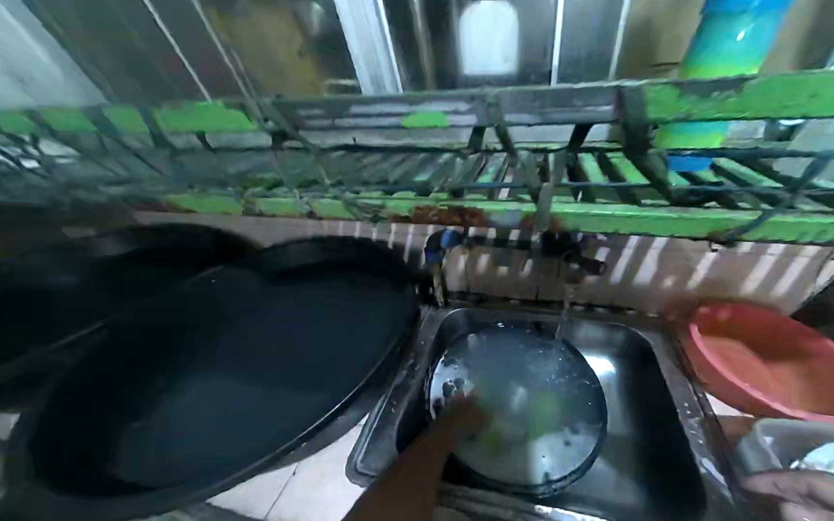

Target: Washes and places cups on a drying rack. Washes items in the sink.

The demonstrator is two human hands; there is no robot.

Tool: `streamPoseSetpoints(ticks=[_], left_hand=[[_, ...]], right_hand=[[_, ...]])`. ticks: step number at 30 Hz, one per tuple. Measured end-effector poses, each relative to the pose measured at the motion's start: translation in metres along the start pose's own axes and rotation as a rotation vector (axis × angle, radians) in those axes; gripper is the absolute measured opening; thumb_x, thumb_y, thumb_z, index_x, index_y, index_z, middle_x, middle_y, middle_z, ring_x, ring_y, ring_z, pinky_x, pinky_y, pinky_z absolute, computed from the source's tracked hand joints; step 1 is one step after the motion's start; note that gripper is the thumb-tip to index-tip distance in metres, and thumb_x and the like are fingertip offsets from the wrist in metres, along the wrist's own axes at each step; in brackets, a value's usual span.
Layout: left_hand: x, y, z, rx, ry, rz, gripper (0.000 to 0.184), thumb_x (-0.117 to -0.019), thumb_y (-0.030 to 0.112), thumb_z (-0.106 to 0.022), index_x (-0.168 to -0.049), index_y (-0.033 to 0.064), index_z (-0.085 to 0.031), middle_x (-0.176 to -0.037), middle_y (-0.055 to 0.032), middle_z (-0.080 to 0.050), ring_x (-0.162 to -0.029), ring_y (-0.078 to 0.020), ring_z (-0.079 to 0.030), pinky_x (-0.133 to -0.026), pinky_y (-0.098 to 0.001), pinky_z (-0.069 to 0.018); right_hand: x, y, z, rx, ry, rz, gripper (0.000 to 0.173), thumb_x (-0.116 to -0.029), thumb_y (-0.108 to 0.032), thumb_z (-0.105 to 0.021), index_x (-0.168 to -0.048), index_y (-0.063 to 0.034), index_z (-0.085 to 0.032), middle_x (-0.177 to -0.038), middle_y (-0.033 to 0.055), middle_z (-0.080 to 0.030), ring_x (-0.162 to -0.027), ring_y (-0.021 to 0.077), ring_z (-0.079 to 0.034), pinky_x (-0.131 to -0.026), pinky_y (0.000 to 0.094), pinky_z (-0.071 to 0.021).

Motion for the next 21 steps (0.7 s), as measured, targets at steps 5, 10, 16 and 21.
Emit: streamPoseSetpoints(ticks=[5,10,16,21], left_hand=[[0.022,0.009,-0.034,0.181,-0.02,0.061,0.069,-0.1002,0.041,-0.063,-0.154,0.003,-0.043,-0.156,-0.0251,-0.044,-0.146,-0.0404,-0.041,-0.12,-0.056,-0.0341],[0.03,0.025,-0.03,-0.005,-0.222,-0.105,0.061,-0.099,0.023,-0.065,-0.154,0.0058,-0.045,-0.156,-0.0254,-0.043,-0.144,-0.0435,-0.041,-0.117,-0.0619,-0.0343],[-0.003,0.018,-0.036,0.04,-0.139,-0.175,0.056,-0.0966,0.009,-0.061,-0.151,0.0224,-0.053,-0.154,-0.0127,-0.05,-0.137,-0.0367,-0.052,-0.111,-0.06,-0.0438],[-0.034,0.011,-0.015,0.21,-0.029,-0.124,0.047,-0.1092,0.034,-0.044,-0.151,0.0155,-0.053,-0.144,-0.0176,-0.059,-0.133,-0.034,-0.057,-0.113,-0.0545,-0.0434]], right_hand=[[-0.058,-0.012,-0.038,-0.023,-0.039,-0.105,0.037,-0.1029,-0.019,-0.06,-0.135,-0.0018,-0.062,-0.133,0.0174,-0.065,-0.12,0.026,-0.065,-0.105,0.045,-0.0508],[-0.107,-0.008,-0.071,-0.1,-0.078,-0.18,0.037,-0.1023,-0.018,-0.061,-0.136,-0.0032,-0.062,-0.132,0.0157,-0.065,-0.115,0.0239,-0.066,-0.101,0.0429,-0.0532],[-0.194,0.014,-0.088,-0.27,-0.038,-0.271,0.029,-0.1071,-0.011,-0.051,-0.134,-0.002,-0.06,-0.123,0.0138,-0.067,-0.101,0.0201,-0.07,-0.087,0.0363,-0.0579],[-0.275,0.031,-0.069,-0.647,0.253,-0.352,0.031,-0.1099,-0.007,-0.039,-0.138,0.0002,-0.052,-0.122,0.0149,-0.066,-0.1,0.0232,-0.071,-0.082,0.0388,-0.0602]])
Point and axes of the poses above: each hand's wrist, its own x-axis away from the middle knuckle, its own z-axis out of the back of the hand, y = z × x, the point moved 9 cm from there along -x, towards the middle knuckle
